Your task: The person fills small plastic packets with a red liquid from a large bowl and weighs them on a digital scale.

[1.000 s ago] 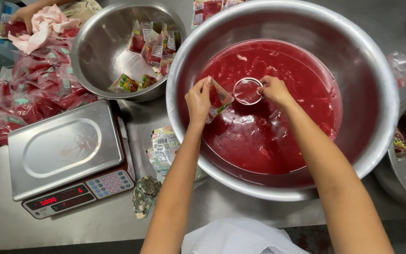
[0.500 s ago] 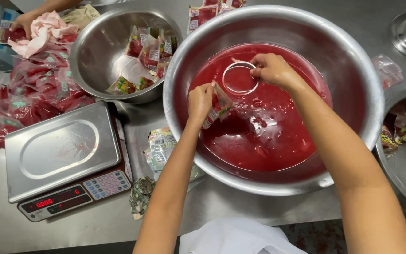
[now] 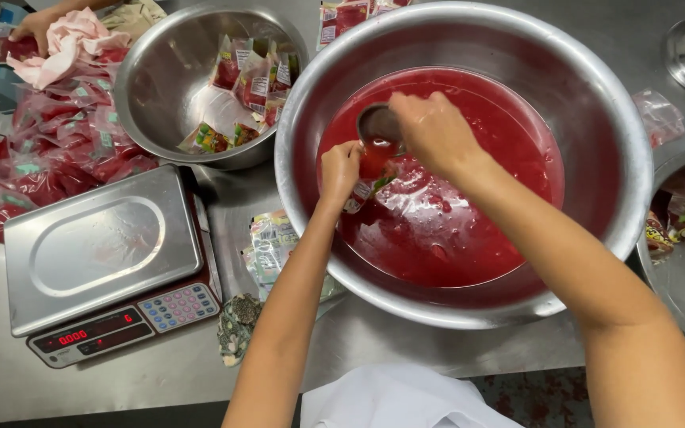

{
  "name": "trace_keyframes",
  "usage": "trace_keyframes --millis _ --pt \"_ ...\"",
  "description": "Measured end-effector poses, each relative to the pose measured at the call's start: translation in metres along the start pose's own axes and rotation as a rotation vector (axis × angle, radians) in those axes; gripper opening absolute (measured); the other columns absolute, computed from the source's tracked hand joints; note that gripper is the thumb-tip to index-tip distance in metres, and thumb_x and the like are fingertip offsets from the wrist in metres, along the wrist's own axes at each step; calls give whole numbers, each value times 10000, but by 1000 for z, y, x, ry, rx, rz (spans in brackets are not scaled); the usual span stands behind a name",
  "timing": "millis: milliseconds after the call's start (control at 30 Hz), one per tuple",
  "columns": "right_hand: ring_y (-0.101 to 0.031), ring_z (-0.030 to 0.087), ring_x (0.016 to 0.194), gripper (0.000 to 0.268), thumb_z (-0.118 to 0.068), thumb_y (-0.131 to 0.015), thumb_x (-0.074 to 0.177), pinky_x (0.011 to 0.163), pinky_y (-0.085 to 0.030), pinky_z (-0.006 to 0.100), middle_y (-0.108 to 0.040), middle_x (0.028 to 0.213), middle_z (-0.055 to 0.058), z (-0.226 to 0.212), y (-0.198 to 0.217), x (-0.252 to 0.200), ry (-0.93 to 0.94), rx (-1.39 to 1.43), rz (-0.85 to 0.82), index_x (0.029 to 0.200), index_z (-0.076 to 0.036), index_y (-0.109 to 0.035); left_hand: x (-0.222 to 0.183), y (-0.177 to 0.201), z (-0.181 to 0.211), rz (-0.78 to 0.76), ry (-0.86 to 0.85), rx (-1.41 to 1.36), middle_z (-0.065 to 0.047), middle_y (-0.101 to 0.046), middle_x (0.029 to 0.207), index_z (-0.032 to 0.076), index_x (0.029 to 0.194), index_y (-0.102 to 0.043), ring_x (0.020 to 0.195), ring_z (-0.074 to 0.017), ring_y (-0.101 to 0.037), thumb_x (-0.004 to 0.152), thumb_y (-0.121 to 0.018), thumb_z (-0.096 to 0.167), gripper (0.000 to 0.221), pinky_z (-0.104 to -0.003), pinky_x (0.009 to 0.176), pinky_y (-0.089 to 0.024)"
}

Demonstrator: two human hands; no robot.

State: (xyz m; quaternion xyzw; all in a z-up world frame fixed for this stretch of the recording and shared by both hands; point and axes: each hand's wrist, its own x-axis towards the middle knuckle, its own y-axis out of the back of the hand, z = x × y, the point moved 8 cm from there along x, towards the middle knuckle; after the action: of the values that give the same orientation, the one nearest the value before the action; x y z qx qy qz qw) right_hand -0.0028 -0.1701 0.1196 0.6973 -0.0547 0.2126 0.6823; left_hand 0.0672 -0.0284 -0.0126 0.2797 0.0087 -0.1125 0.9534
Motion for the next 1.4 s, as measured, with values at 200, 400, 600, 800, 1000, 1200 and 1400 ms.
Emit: trace_keyframes --millis 200,400,600,800,1000,1200,1400 --pt "-645 261 800 160 -129 -501 912 770 -427 399 -614 824 70 36 -17 -31 -36 -39 8 1066 -107 -538 7 -4 -12 -12 -25 -34 -179 -735 938 157 1032 -762 974 -389 -680 981 -533 390 331 -467 830 -556" --pt "-659 499 871 419 -213 -609 928 759 -549 591 -673 1051 195 26 2 -64 -203 293 -354 1336 -188 -517 10 -18 -7 -72 -45 47 -132 -740 941 258 1044 -758 1007 -376 -666 961 -526 452 314 -467 880 -545" --pt "-653 425 834 194 -214 -556 956 685 -543 539 -620 933 121 -9 -8 -58 -68 307 -409 1146 -206 -589 -6 -4 53 -99 -145 26 -99 -743 946 278 1026 -758 1033 -383 -646 945 -538 444 287 -479 904 -537" --pt "-643 299 878 78 -267 -577 959 718 -553 433 -570 879 28 1 0 -47 -16 153 -193 1006 -204 -584 20 6 51 -41 -247 111 -57 -742 1004 255 1072 -745 1033 -315 -670 961 -506 401 302 -455 932 -525" --pt "-633 344 934 69 -165 -608 950 741 -521 451 -575 885 86 -66 42 2 100 395 -171 1002 -127 -584 1 101 50 77 -369 24 -147 -730 1009 118 1068 -745 1021 -394 -646 976 -514 283 298 -515 895 -508" --pt "-632 375 881 101 -90 -619 902 746 -511 456 -571 831 125 -211 56 62 412 590 -201 998 -83 -588 -33 260 -21 87 -144 12 -184 -718 860 169 1097 -734 600 -299 -707 931 -620 341 265 -295 408 -587" --pt "-588 300 797 190 -29 -569 901 713 -426 370 -599 860 125 -335 0 125 624 781 -205 1079 -58 -627 -85 395 -66 235 -8 113 12 -708 763 131 1111 -745 504 -106 -491 949 -569 335 314 -290 406 -488"
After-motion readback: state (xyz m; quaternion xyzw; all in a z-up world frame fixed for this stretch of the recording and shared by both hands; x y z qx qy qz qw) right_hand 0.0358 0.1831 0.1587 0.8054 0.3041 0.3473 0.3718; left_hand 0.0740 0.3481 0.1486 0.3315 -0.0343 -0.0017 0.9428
